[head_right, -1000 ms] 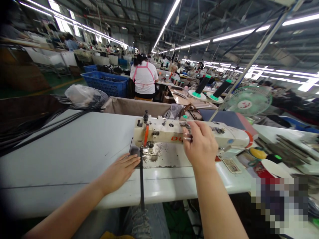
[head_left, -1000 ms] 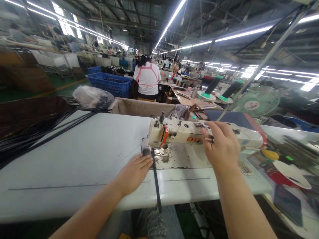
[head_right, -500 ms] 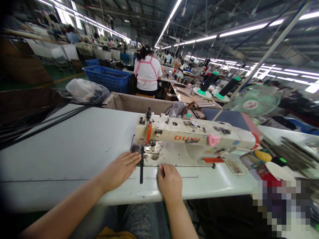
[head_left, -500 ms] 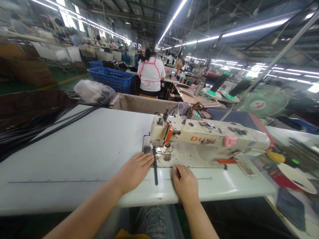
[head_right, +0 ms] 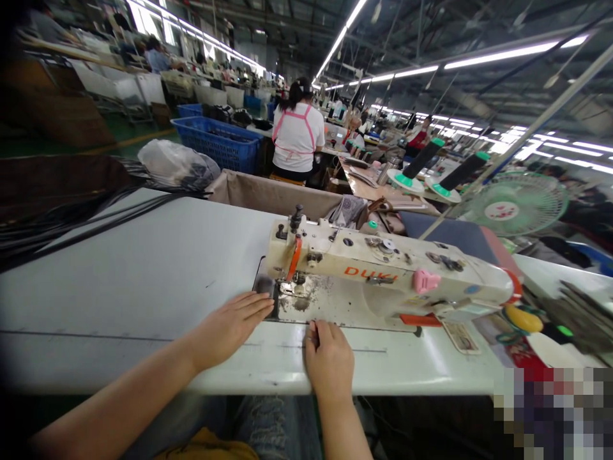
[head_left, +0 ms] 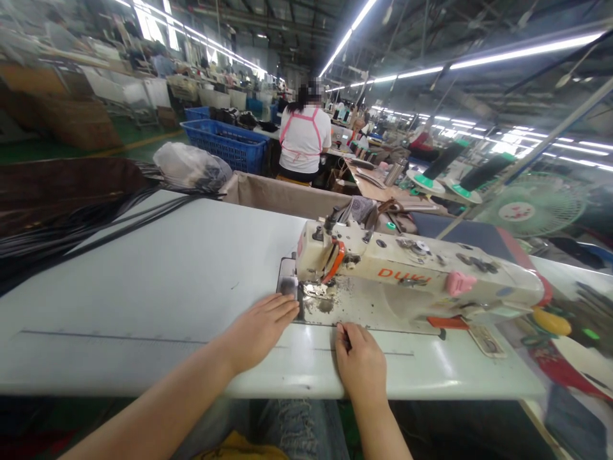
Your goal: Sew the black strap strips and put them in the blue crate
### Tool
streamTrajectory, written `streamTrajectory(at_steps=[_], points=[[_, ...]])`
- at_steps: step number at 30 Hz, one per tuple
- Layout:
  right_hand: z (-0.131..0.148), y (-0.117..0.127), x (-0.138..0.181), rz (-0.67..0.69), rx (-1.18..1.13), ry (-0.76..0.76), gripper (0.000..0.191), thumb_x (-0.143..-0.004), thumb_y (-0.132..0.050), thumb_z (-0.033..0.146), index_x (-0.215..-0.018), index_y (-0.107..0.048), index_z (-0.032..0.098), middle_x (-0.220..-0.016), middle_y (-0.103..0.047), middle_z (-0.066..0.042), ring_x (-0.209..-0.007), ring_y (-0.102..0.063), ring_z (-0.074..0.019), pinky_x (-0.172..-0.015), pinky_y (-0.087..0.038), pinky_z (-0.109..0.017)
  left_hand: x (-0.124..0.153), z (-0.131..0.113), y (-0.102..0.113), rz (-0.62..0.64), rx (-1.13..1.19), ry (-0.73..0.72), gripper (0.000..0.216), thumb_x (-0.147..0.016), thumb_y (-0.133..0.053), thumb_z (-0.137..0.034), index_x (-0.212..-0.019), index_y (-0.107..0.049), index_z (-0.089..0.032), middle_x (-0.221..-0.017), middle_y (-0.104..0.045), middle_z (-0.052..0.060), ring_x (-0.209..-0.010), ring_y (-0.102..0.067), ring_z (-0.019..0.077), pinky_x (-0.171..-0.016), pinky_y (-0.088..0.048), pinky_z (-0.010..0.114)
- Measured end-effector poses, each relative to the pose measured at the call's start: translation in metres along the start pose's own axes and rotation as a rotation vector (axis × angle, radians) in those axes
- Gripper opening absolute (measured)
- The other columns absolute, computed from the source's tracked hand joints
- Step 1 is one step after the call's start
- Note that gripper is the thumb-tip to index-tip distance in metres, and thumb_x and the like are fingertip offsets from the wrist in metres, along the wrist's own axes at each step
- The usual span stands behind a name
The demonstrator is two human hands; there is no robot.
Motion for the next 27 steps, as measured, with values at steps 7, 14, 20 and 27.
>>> streamTrajectory(at_steps=[7,14,20,27], points=[[0.000,0.000,0.001,-0.014,0.002,0.012,0.029,-0.107,-0.044,0.030,-0.083,-0.058,0.024,-0.073,-0.065,-0.003,-0.070,-0.059,-0.0219,-0.068,-0.037,-0.033,-0.009,0.006,-0.002,0.016,-0.036,-0.023,0.045,-0.105,-0.043,-0.017,-0.149,-0.055,-0.016,-0.155,-0.059,0.008,-0.146,-0.050,0.0238,-0.124,-0.039,0.044],[0.000,0.000,0.001,0.004,-0.009,0.003,0.025,-0.105,-0.046,0.027,-0.083,-0.058,0.024,-0.074,-0.065,-0.003,-0.070,-0.057,-0.0216,-0.068,-0.036,-0.033,-0.022,0.022,-0.006,0.052,0.010,-0.002,0.042,-0.105,-0.047,-0.021,-0.145,-0.059,-0.020,-0.152,-0.062,0.006,-0.150,-0.045,0.0248,-0.127,-0.029,0.047],[0.000,-0.001,0.001,0.009,-0.010,0.004,0.024,-0.105,-0.047,0.027,-0.084,-0.059,0.024,-0.074,-0.064,-0.003,-0.070,-0.057,-0.0214,-0.068,-0.036,-0.033,-0.024,0.029,-0.009,0.111,0.013,0.031,0.053,-0.099,-0.043,-0.007,-0.148,-0.057,-0.023,-0.155,-0.059,0.004,-0.151,-0.043,0.0239,-0.126,-0.025,0.047],[-0.001,0.000,0.001,-0.008,-0.008,0.004,0.026,-0.106,-0.046,0.030,-0.084,-0.058,0.024,-0.072,-0.063,-0.003,-0.069,-0.056,-0.0214,-0.067,-0.035,-0.034,-0.028,0.032,-0.010,0.101,0.012,0.083,0.049,-0.099,-0.048,-0.010,-0.144,-0.060,-0.026,-0.151,-0.062,0.004,-0.148,-0.044,0.0254,-0.125,-0.024,0.048]])
Point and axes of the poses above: each hand's wrist, its own x-axis away from the middle knuckle, its own y-axis out of the back of the hand, z = x × y, the point moved 6 cm from there along -x, towards the middle knuckle
